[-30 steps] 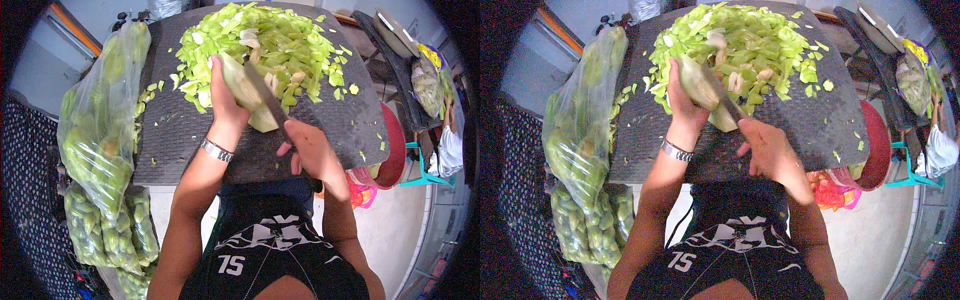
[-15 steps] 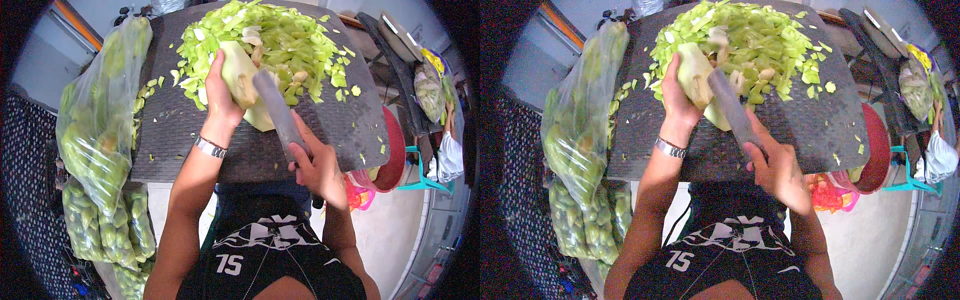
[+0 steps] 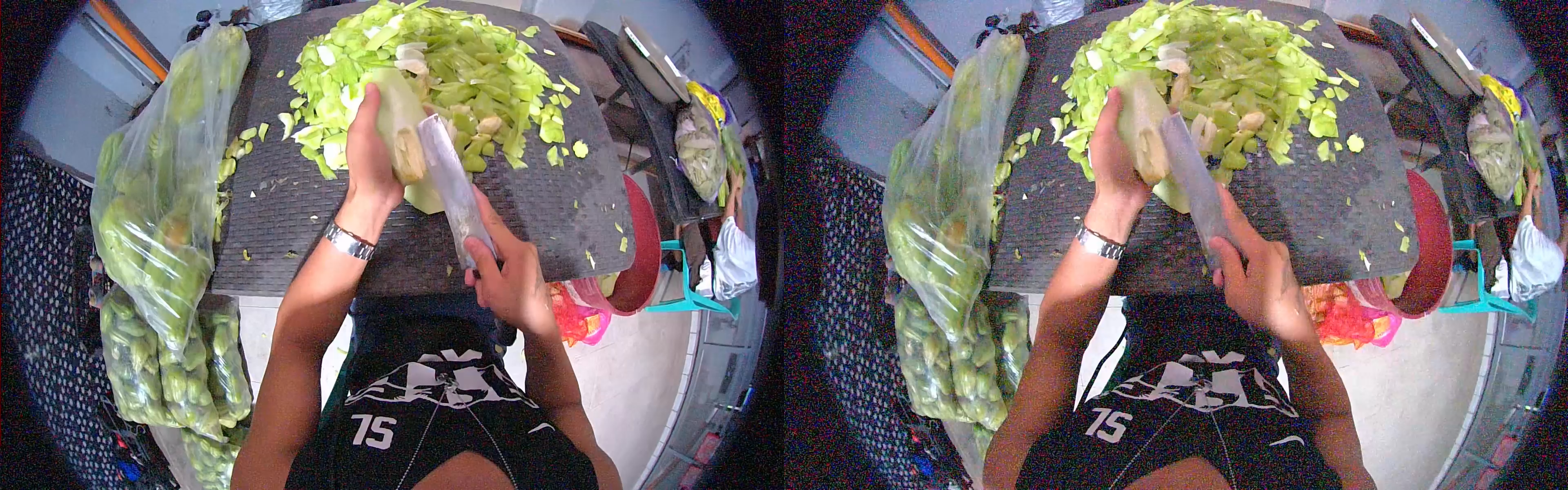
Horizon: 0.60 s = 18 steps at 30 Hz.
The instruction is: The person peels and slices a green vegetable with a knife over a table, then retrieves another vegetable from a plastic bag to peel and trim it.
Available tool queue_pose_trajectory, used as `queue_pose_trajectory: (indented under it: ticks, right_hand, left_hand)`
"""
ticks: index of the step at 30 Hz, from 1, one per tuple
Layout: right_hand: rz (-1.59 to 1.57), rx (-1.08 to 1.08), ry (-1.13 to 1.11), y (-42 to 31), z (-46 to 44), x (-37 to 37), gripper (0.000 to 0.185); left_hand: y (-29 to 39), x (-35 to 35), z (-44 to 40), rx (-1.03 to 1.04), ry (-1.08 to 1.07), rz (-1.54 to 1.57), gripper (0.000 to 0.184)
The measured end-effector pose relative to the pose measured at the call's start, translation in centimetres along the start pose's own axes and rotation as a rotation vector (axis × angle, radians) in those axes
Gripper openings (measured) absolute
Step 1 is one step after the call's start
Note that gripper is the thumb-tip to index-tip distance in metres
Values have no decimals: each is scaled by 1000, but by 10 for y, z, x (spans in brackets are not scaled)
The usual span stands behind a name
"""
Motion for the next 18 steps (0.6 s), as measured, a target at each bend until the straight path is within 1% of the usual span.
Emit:
queue_pose_trajectory:
  ticks: [3, 5, 6, 8, 9, 12, 14, 17, 18]
  right_hand:
    - [1, -47, 5, 1, 2, 0, 57]
    - [17, -114, 33, -2, -3, -3, 58]
    - [7, -80, 19, 0, -2, -1, 58]
    - [-8, -21, -12, 1, -3, 1, 58]
    - [-29, -19, -21, 1, 0, 3, 58]
    - [-94, 2, -54, 5, 6, 9, 58]
    - [-145, 50, -69, 9, 6, 10, 59]
    - [-262, 217, -181, 28, 5, 15, 61]
    - [-318, 211, -199, 24, 5, 15, 61]
  left_hand:
    - [1, -5, -1, 7, 9, -15, 57]
    - [-4, -2, -3, 53, -45, -27, 55]
    - [-3, 2, -3, 79, -75, -35, 55]
    - [-1, 3, -1, 64, -44, -18, 53]
    - [0, 2, 1, 54, -26, -11, 52]
    - [0, -8, -6, -5, -88, -39, 50]
    - [-4, -10, -9, 8, -70, -42, 49]
    - [-7, -12, -13, 5, -72, -45, 50]
    - [-8, -13, -14, 2, -76, -45, 51]
Point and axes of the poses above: each hand's wrist, its own z-axis away from the middle knuckle, its own x-axis out of the palm, y = z × x, the point moved 9 cm from there along -z, towards the middle knuckle, and after that the axes turned 6 degrees about y, right-handed, at the moved point
